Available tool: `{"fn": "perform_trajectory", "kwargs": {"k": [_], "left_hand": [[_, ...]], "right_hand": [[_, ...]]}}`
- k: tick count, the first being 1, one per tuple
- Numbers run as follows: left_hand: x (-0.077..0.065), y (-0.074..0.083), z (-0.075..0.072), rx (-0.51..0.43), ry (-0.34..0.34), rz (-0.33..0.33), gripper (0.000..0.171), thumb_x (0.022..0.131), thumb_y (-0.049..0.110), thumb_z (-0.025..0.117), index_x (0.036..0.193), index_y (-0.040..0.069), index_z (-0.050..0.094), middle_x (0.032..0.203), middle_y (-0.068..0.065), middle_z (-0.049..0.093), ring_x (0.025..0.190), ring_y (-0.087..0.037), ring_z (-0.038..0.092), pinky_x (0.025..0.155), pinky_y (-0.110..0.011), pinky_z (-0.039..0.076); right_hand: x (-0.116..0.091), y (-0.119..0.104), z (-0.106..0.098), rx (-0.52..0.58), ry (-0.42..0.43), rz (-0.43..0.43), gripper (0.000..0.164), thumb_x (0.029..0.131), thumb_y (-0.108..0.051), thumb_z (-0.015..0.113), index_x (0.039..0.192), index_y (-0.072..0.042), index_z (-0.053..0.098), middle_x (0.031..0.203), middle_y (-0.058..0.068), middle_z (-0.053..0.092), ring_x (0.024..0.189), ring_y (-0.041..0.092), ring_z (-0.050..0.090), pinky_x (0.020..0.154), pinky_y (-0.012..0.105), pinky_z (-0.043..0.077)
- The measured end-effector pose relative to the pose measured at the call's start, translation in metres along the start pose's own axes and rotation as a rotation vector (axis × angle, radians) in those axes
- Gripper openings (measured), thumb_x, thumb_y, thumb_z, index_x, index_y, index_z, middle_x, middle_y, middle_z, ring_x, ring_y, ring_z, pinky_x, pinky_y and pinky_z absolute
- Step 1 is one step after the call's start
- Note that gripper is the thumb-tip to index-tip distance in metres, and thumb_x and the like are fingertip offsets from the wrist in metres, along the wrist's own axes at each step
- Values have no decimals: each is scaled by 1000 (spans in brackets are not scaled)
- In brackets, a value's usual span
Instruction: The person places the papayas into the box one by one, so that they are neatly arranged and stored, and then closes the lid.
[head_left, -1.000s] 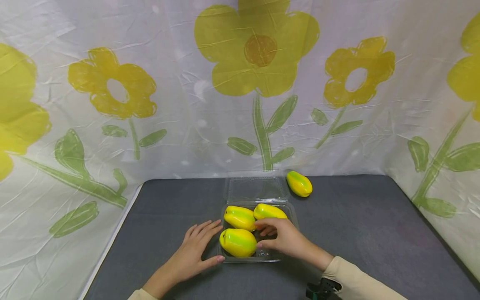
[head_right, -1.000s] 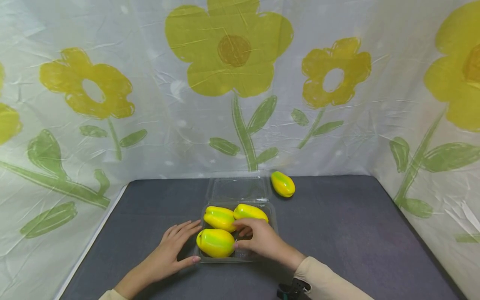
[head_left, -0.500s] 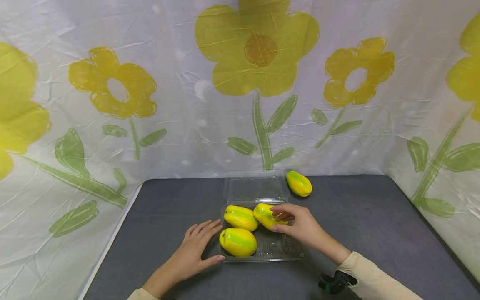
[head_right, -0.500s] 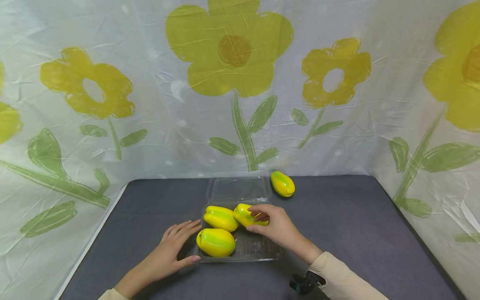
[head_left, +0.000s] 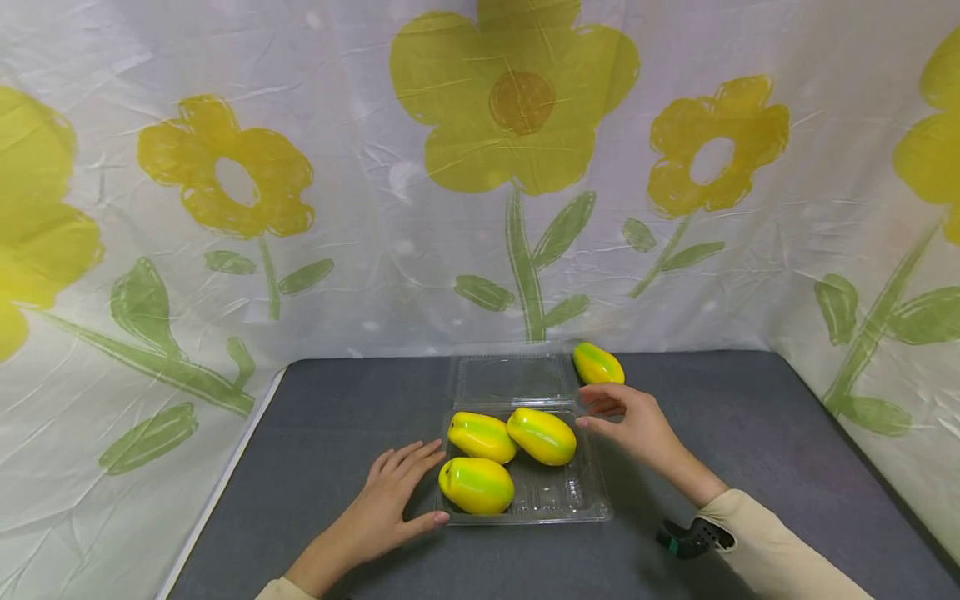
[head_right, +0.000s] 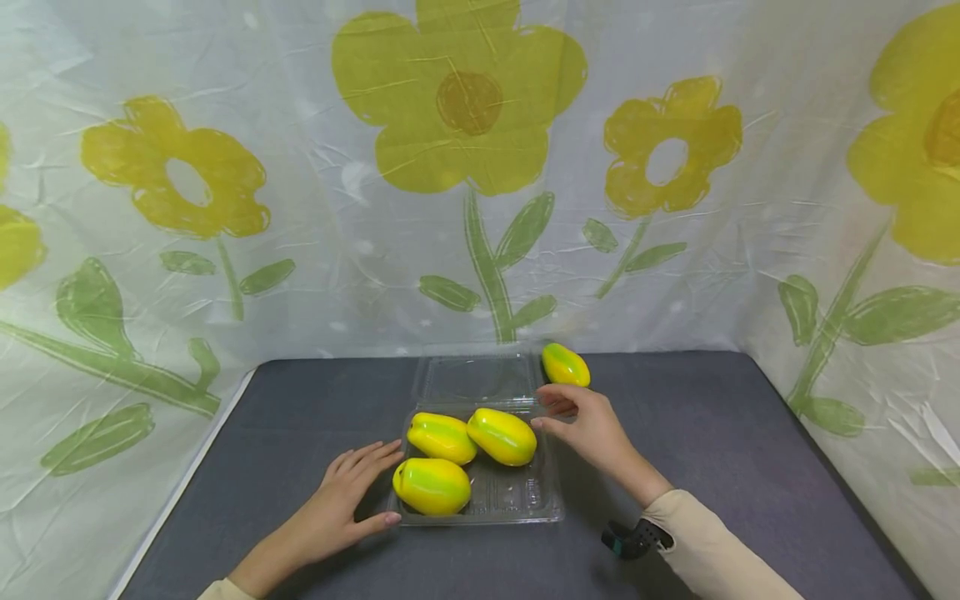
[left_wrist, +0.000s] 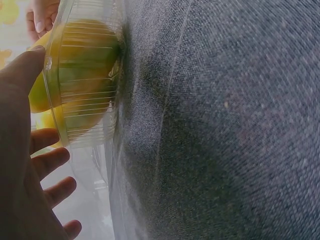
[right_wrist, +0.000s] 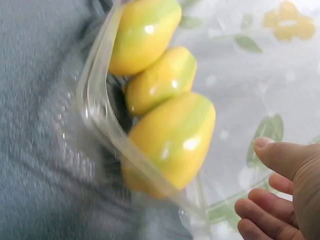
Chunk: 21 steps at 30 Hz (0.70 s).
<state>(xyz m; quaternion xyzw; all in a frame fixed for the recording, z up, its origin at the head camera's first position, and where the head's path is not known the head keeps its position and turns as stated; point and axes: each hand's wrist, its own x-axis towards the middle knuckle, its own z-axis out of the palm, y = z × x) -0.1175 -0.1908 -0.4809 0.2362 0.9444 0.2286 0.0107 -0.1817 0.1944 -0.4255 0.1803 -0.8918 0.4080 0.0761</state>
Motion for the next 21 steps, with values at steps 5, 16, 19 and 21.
{"fn": "perform_trajectory", "kwargs": {"k": [5, 16, 19, 21], "left_hand": [[0, 1, -1, -3, 3, 8, 78, 87, 62, 64, 152, 27, 39, 163, 4, 32, 148, -32, 32, 114, -71, 19], [1, 1, -2, -6, 2, 8, 78, 87, 62, 63, 152, 27, 39, 163, 4, 32, 148, -32, 32, 114, -72, 19], [0, 1, -1, -11, 1, 7, 78, 87, 62, 63, 152, 27, 39, 163, 4, 32, 148, -32, 32, 114, -72, 19], [0, 1, -1, -9, 0, 8, 77, 87, 62, 63, 152, 27, 39, 162, 4, 33, 148, -32, 32, 114, -72, 19]], "right_hand": [[2, 11, -5, -16, 16, 44, 51, 82, -26, 81, 127, -8, 65, 114, 11, 71, 97, 25, 71, 84, 43, 58], [7, 27, -13, -64, 33, 95, 50, 84, -24, 79, 127, -6, 64, 116, 14, 70, 98, 27, 70, 85, 43, 58], [9, 32, -14, -75, 45, 98, 49, 84, -23, 80, 127, -6, 64, 118, 15, 70, 98, 29, 70, 85, 45, 58], [10, 36, -15, -83, 50, 104, 49, 84, -24, 79, 127, -6, 63, 120, 15, 69, 99, 30, 70, 86, 46, 58]]}}
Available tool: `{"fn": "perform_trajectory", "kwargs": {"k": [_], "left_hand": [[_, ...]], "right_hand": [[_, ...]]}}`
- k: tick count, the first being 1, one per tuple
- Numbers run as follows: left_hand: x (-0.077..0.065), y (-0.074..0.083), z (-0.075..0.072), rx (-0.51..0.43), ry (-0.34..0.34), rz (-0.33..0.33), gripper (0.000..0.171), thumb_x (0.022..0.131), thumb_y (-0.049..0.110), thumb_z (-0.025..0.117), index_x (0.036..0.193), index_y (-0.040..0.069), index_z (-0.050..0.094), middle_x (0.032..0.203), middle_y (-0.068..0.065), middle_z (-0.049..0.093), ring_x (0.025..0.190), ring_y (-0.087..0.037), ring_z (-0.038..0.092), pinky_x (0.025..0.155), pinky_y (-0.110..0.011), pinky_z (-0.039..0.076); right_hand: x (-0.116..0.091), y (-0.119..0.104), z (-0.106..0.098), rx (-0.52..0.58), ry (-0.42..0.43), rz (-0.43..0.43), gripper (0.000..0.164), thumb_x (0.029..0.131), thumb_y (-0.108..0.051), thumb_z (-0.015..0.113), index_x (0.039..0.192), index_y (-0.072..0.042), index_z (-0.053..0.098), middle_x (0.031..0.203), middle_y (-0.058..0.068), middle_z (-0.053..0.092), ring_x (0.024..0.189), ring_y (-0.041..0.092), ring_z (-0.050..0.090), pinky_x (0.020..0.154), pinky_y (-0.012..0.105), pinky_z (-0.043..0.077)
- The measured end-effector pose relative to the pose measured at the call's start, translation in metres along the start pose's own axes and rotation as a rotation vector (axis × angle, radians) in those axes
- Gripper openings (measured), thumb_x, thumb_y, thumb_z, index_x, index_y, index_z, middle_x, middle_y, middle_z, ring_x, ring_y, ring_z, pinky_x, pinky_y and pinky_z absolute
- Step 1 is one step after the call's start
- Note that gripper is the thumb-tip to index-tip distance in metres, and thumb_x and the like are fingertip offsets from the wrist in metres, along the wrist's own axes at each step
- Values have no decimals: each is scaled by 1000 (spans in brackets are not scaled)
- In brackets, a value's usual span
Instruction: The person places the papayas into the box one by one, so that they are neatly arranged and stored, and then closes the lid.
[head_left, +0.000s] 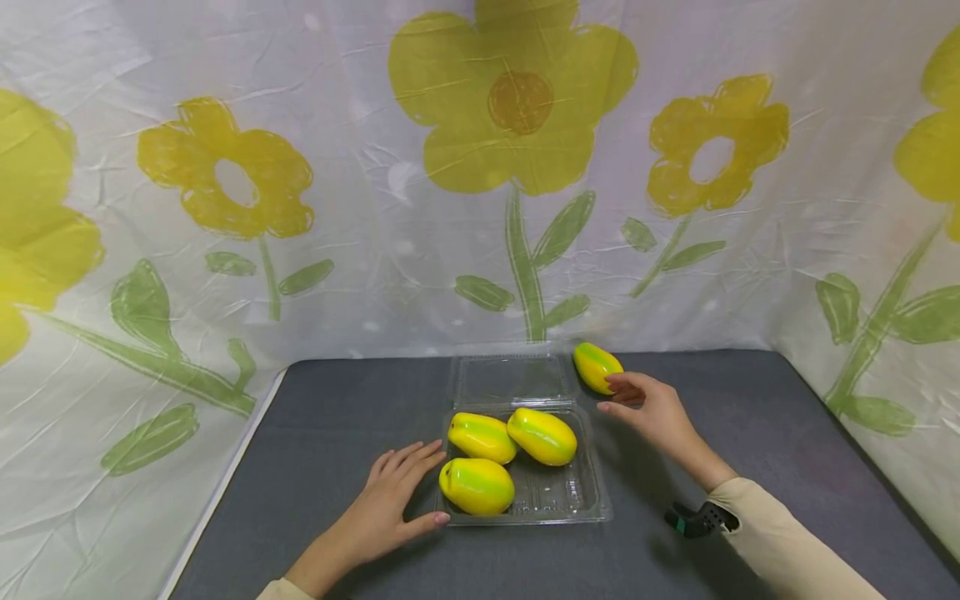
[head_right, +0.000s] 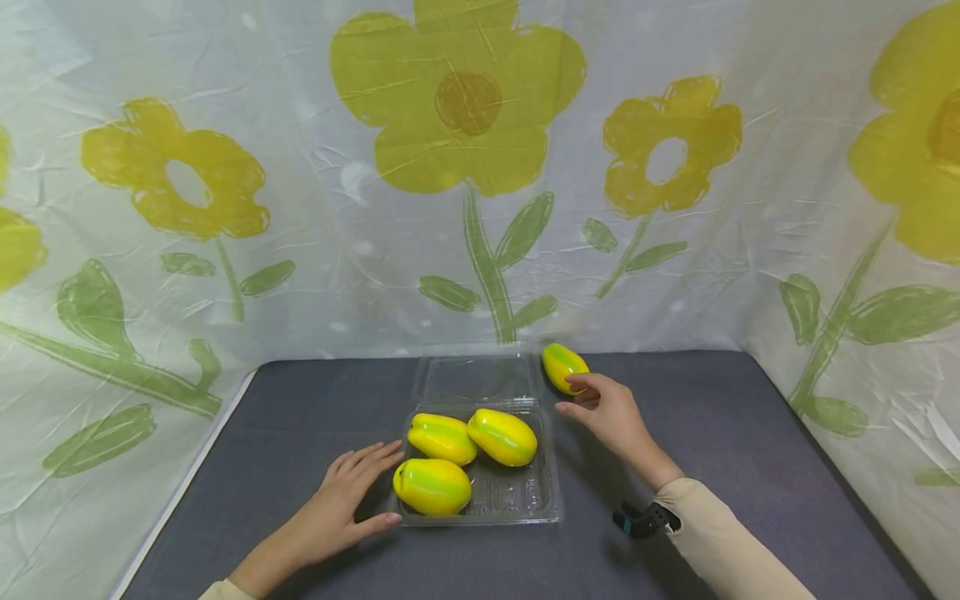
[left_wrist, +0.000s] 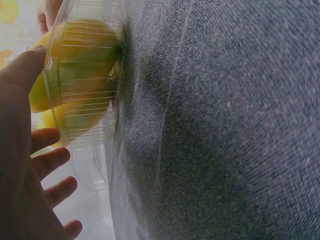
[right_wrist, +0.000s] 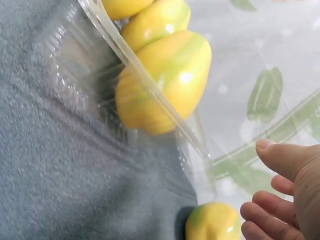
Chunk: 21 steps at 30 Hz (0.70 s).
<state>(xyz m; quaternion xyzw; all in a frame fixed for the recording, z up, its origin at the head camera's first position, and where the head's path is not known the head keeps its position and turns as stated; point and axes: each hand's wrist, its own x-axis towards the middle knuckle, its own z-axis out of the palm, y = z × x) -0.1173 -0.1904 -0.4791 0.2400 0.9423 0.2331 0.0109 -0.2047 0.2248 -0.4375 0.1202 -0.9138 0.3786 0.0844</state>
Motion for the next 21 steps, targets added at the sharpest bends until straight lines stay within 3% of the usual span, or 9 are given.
{"fn": "perform_trajectory", "kwargs": {"k": [8, 16, 21], "left_hand": [[0, 1, 0, 7, 5, 7, 77, 88, 62, 62, 152, 25, 40, 162, 1, 34, 147, -34, 34, 113, -73, 20], [-1, 0, -1, 8, 0, 7, 77, 88, 64, 60, 152, 25, 40, 162, 3, 34, 147, -34, 34, 113, -73, 21], [0, 1, -1, 11, 6, 12, 77, 88, 64, 60, 151, 25, 40, 162, 3, 34, 147, -33, 34, 112, -73, 21]], "right_hand": [[12, 9, -4, -15, 71, 12, 51, 85, -22, 79, 129, -2, 62, 117, 19, 68, 103, 36, 68, 89, 50, 56], [24, 16, -3, -51, 138, 32, 57, 86, -27, 78, 134, -2, 60, 127, 22, 60, 115, 39, 60, 94, 53, 54], [33, 20, 1, -57, 125, 80, 65, 87, -31, 77, 140, -3, 54, 133, 25, 55, 119, 42, 55, 97, 54, 52]]}}
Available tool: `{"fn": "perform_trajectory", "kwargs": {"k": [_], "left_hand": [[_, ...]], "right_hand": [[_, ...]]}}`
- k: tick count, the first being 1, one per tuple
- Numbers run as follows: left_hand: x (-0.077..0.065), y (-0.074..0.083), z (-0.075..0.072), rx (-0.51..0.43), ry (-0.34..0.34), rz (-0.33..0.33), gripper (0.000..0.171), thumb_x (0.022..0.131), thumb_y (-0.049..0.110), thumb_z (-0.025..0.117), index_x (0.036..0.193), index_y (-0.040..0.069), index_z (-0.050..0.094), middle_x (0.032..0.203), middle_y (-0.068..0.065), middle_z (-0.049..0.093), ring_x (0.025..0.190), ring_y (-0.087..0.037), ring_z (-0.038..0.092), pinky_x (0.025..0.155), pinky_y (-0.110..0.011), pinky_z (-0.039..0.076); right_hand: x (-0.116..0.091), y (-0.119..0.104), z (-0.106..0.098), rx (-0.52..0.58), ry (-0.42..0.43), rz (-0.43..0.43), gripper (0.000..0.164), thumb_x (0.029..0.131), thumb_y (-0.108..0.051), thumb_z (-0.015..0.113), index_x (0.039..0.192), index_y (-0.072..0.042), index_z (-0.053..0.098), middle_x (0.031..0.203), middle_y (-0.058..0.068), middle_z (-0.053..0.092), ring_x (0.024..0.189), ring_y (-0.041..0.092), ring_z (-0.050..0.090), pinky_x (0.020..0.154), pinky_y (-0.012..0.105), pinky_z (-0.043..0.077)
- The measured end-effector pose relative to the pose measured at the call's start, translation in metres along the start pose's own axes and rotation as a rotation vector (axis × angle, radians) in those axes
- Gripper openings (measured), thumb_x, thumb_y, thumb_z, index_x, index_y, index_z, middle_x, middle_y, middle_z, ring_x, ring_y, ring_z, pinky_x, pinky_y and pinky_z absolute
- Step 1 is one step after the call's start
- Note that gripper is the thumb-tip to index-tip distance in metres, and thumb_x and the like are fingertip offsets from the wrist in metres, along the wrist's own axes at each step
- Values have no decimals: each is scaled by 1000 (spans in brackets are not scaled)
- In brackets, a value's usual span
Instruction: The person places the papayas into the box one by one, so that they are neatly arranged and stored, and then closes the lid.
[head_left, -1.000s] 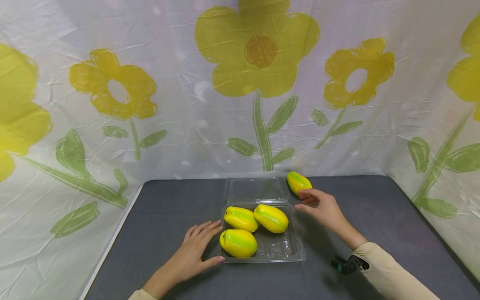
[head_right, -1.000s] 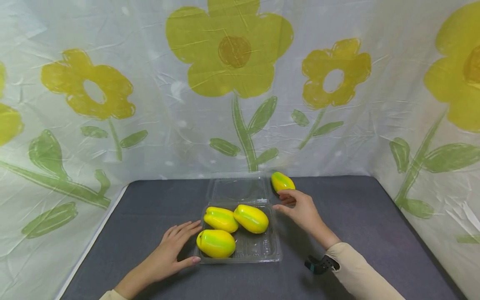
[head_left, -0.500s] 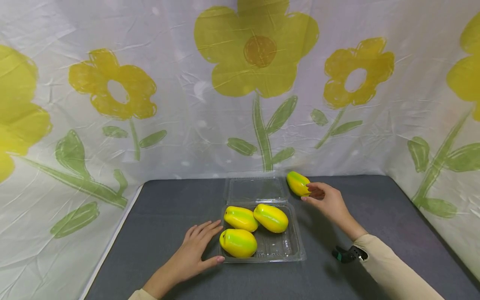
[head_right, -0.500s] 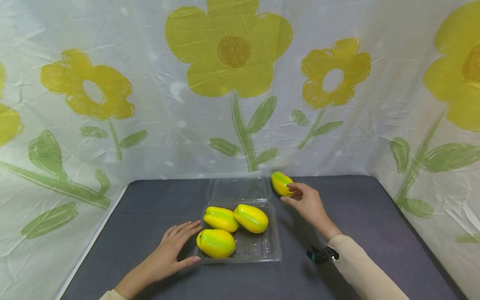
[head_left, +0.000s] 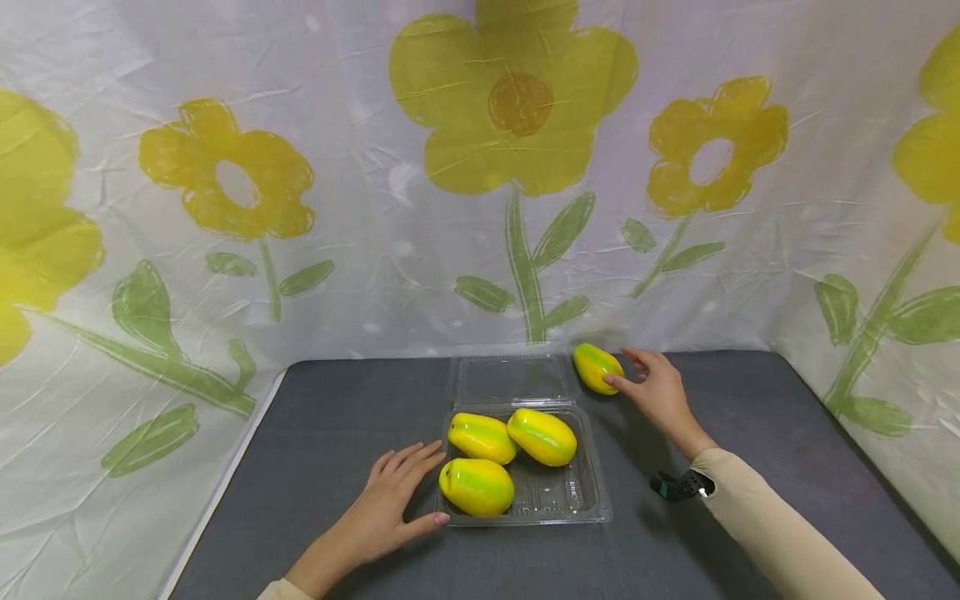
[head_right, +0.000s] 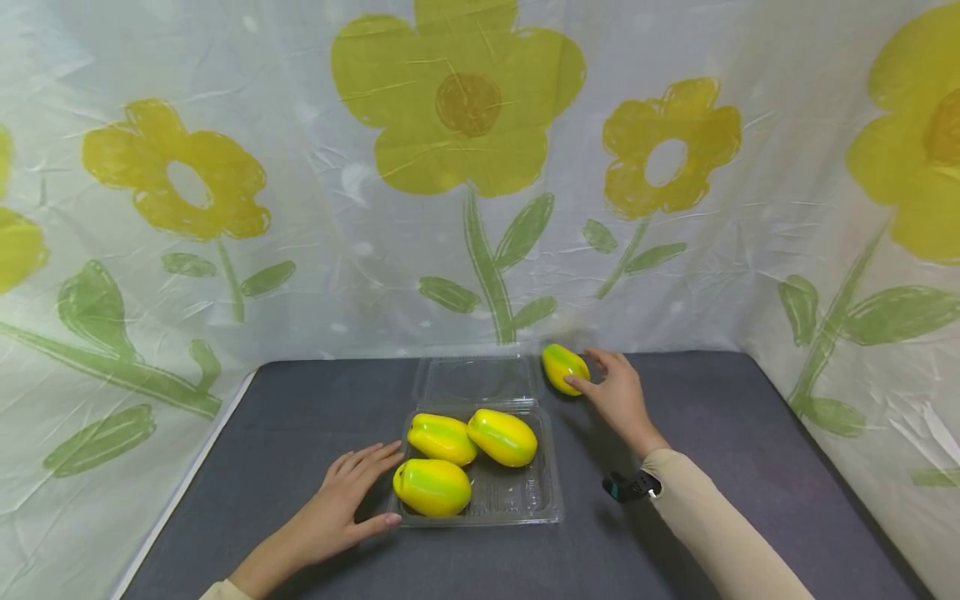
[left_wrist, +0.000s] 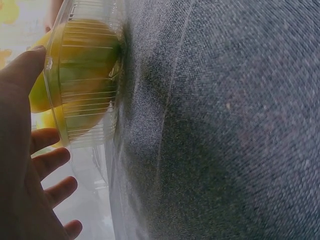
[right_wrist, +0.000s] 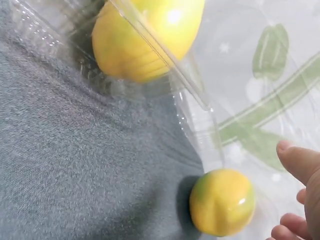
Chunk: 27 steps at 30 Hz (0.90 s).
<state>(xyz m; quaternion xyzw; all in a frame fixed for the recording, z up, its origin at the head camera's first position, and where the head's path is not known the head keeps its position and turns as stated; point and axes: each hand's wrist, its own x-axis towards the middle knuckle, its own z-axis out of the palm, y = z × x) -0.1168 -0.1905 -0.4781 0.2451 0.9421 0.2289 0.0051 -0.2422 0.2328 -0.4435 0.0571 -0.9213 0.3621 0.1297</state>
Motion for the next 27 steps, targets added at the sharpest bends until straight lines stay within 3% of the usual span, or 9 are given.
{"fn": "perform_trajectory", "kwargs": {"k": [11, 27], "left_hand": [[1, 0, 0, -22, -4, -7, 77, 88, 63, 62, 151, 25, 41, 162, 2, 34, 147, -33, 33, 113, -72, 19], [1, -2, 0, -23, -26, -20, 79, 87, 65, 61, 153, 28, 37, 164, 6, 29, 150, -31, 30, 116, -71, 17]], "right_hand": [[15, 9, 21, -33, -3, 56, 68, 87, -36, 76, 140, 0, 52, 137, 26, 54, 118, 44, 57, 96, 58, 49], [26, 21, 41, -43, 6, 79, 67, 86, -36, 76, 137, 2, 55, 122, 28, 61, 108, 41, 58, 91, 54, 48]]}}
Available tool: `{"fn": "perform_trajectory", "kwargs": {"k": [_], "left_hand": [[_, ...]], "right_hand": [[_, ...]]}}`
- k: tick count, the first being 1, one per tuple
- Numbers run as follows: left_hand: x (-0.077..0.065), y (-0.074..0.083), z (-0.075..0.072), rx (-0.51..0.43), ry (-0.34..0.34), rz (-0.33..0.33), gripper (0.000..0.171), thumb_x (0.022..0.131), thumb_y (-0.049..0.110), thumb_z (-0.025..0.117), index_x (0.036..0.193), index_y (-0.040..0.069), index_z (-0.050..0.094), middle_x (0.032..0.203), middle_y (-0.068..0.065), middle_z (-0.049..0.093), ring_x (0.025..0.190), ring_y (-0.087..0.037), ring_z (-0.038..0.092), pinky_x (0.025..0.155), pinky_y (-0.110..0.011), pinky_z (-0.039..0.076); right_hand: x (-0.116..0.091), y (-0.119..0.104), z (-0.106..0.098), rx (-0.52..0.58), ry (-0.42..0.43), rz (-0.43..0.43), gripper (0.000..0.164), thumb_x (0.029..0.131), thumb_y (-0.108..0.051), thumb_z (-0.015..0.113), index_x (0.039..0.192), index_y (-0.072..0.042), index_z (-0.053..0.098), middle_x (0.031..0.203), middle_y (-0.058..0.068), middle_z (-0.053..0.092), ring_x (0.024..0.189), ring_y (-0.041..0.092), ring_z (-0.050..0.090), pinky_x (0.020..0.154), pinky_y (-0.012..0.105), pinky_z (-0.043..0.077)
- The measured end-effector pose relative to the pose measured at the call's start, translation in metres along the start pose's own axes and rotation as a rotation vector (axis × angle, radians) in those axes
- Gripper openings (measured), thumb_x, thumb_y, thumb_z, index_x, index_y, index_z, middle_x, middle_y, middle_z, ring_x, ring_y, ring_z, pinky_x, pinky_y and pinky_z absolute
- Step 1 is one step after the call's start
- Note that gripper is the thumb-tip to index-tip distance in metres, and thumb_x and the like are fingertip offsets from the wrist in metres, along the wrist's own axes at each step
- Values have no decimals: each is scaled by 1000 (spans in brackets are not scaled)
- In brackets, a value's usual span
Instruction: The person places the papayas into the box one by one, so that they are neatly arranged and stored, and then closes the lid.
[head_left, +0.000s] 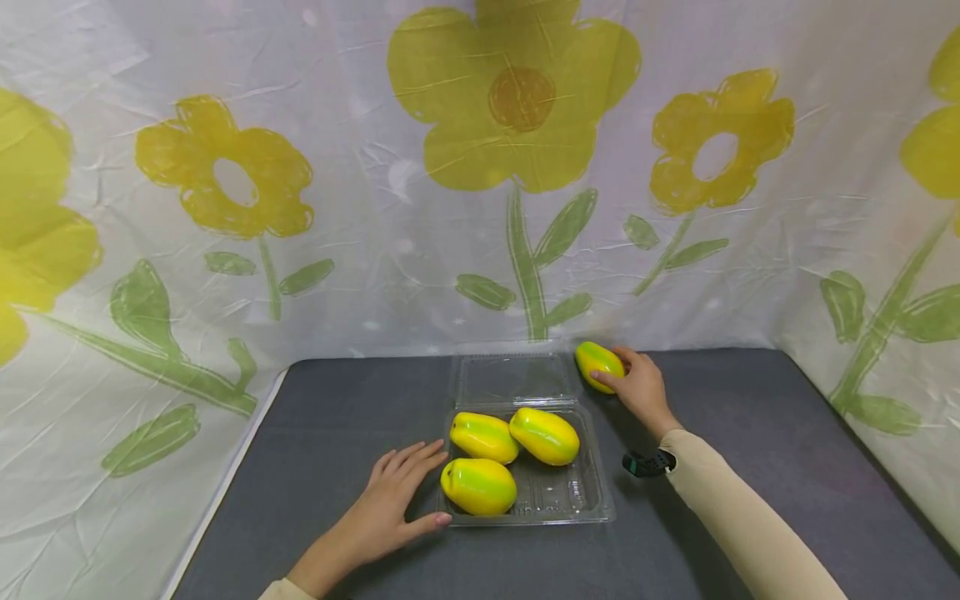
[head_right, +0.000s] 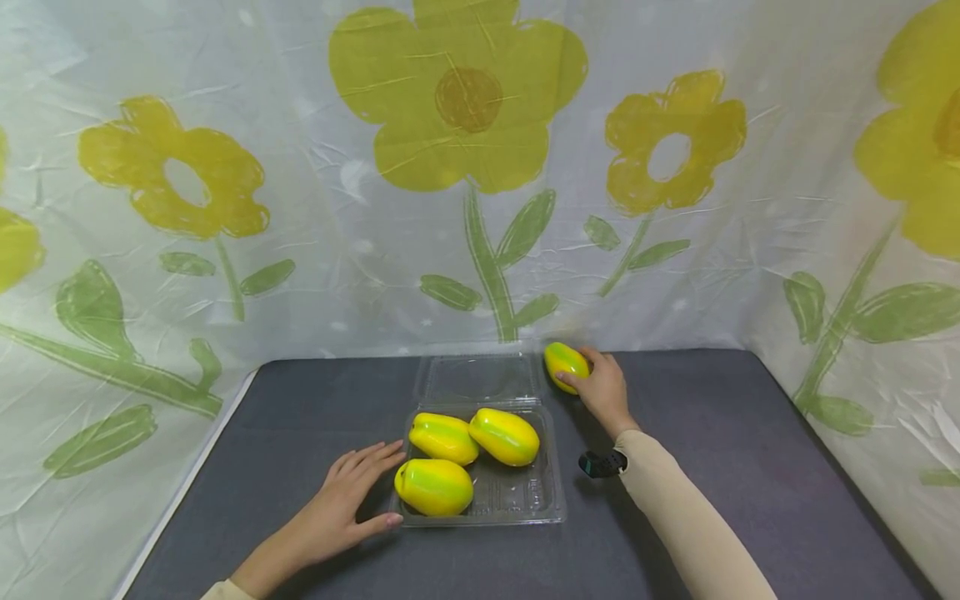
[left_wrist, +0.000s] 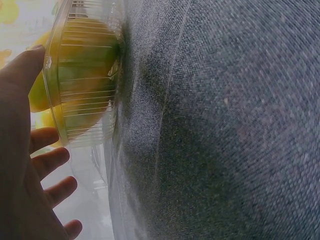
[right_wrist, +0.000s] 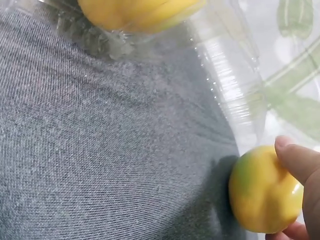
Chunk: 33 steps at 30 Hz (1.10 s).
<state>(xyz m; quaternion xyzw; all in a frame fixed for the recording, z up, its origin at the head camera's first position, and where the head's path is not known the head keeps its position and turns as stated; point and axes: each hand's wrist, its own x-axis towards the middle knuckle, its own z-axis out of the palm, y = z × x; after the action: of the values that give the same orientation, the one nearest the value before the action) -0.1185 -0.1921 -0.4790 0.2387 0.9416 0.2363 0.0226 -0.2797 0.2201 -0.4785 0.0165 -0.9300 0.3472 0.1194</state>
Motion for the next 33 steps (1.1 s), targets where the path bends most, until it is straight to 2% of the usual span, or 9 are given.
{"fn": "perform_trajectory", "kwargs": {"k": [16, 33], "left_hand": [[0, 3, 0, -5, 18, 5, 78, 87, 64, 62, 152, 26, 40, 163, 4, 32, 148, -31, 31, 114, -71, 18], [0, 2, 0, -1, 6, -10, 78, 86, 64, 63, 152, 29, 39, 163, 7, 30, 150, -30, 29, 116, -71, 17]], "right_hand": [[-1, 2, -1, -37, 13, -6, 64, 85, -37, 77, 134, 1, 58, 119, 25, 65, 102, 39, 61, 87, 52, 48], [-20, -3, -25, -11, -15, -13, 69, 86, -33, 76, 140, 1, 51, 124, 26, 60, 108, 40, 59, 90, 53, 51]]}}
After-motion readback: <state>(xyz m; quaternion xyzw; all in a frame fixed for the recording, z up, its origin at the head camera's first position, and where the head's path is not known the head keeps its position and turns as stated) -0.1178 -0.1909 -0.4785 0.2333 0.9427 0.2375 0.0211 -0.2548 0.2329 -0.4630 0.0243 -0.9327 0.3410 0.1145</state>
